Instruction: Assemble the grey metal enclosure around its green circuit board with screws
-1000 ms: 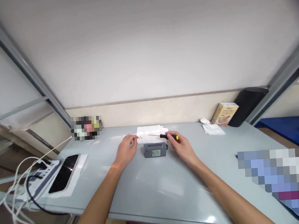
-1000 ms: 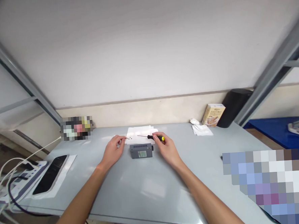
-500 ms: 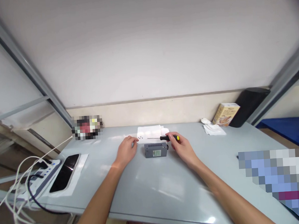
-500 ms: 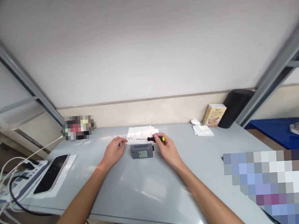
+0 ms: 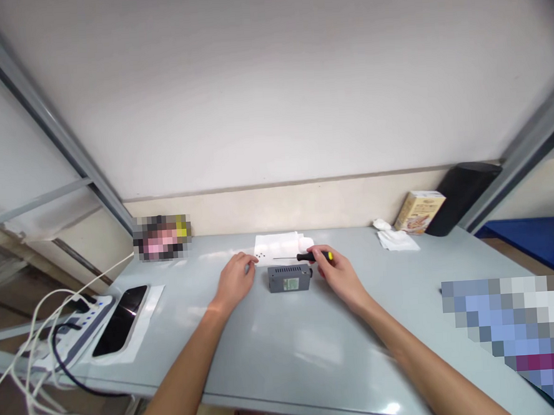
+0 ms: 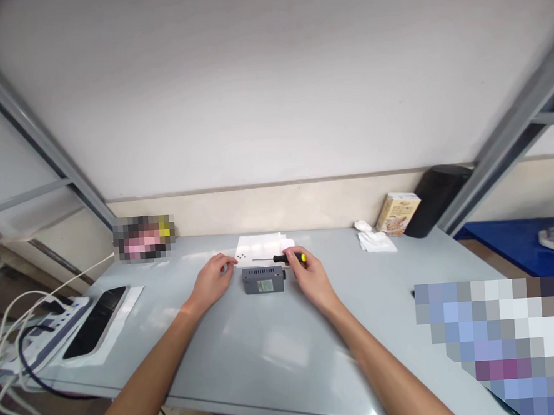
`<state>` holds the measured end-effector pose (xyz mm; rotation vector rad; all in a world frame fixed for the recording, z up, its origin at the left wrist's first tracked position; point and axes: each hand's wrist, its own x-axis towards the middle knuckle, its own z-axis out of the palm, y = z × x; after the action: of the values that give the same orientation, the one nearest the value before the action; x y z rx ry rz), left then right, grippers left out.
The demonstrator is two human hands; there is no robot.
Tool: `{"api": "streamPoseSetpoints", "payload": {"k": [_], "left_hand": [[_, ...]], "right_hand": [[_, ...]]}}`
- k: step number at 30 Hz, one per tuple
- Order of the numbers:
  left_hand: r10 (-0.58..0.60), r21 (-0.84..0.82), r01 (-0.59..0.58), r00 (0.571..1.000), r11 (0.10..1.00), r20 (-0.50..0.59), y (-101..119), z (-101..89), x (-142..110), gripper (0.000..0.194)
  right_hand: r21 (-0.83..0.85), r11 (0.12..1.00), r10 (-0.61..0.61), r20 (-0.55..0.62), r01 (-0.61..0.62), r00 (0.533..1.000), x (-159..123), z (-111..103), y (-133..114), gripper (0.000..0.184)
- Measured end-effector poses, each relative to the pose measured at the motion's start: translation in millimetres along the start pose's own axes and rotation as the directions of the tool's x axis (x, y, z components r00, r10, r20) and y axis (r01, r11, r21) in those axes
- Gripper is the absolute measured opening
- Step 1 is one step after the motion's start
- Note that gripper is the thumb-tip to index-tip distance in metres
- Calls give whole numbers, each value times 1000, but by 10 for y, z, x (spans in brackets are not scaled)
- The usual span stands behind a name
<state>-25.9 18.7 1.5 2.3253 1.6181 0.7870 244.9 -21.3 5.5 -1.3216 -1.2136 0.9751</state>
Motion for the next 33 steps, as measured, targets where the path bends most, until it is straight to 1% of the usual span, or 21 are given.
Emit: {"api": "streamPoseSetpoints", "payload": {"k": [14, 19, 26, 33], "left_hand": [[-10, 37, 11, 999, 999, -39, -15, 8, 9, 26], [-22, 45, 25, 998, 999, -57, -11, 3, 5, 26], [-26, 47, 27, 999, 999, -27, -4, 9, 2, 27], [-18, 42, 19, 999, 999, -28, -25, 28, 7, 26]], "right_hand": [[-14, 1000, 4, 10, -4, 1000, 1, 4, 7, 57], [-23, 1000, 2, 16, -2, 1000, -6, 12, -7, 60], [-38, 999, -1, 16, 1, 1000, -18, 20, -18, 58], [-38, 999, 1, 18, 0, 1000, -12, 23, -1, 60]]}}
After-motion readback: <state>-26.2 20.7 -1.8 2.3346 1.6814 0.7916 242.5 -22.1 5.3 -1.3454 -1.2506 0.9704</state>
